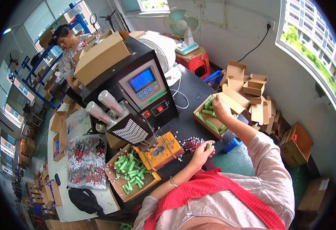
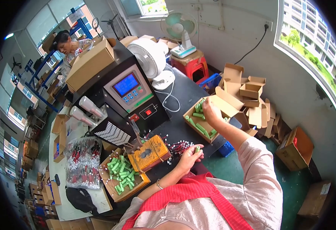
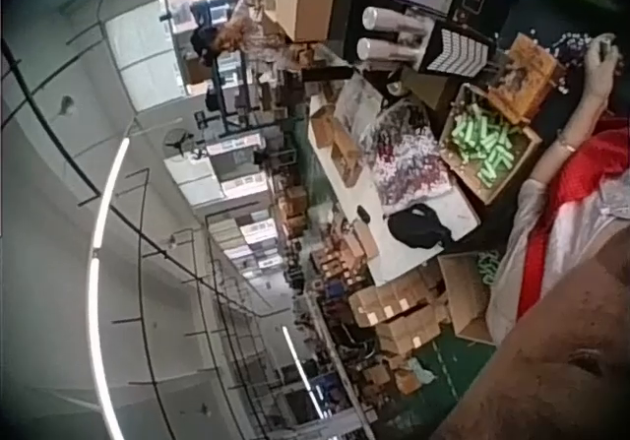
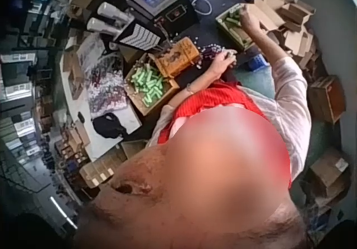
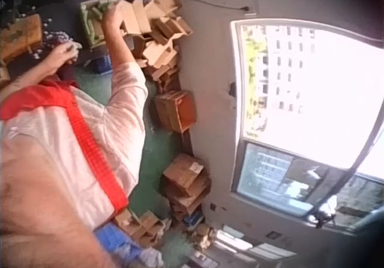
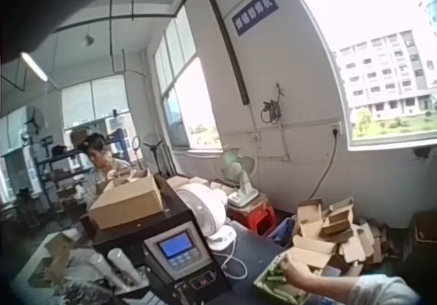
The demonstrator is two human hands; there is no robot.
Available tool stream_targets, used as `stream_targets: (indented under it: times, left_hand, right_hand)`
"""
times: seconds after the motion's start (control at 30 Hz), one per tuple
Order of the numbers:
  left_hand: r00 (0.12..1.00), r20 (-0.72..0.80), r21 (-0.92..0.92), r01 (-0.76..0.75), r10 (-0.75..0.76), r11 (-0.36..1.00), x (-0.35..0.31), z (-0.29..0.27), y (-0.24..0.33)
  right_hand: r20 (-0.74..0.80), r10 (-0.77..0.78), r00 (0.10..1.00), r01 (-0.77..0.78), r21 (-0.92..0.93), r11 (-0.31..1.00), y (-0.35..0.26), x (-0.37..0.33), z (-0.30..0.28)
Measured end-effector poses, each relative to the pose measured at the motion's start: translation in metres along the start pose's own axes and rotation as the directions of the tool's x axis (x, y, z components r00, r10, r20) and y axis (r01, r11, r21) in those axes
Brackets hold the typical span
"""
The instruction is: Assembling lithium battery cells into packs using a spot welding machine and connecting wires.
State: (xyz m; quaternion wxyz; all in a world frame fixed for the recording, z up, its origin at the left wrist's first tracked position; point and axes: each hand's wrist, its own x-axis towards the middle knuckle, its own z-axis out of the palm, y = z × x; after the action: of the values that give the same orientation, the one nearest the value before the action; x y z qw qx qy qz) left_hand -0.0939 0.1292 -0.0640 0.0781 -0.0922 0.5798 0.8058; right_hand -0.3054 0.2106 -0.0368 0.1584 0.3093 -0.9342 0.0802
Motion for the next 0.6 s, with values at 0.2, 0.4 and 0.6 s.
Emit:
stream_targets:
  times: [0.2,0.4,0.6]
  left_hand:
    - [1.000,0.011,-0.033,-0.015,0.016,0.999,-0.004,-0.004,0.000]
    - [1.000,0.005,-0.026,-0.004,0.004,1.000,-0.011,-0.009,0.003]
    - [0.996,0.055,-0.303,0.082,-0.069,0.950,-0.019,-0.010,0.001]
  right_hand:
    - [-0.023,-0.015,1.000,0.016,0.053,0.998,0.001,-0.002,0.001]
    - [-0.014,-0.018,1.000,0.019,0.125,0.992,0.000,0.002,-0.001]
    - [-0.019,0.021,1.000,-0.016,0.219,0.976,0.006,-0.001,-0.011]
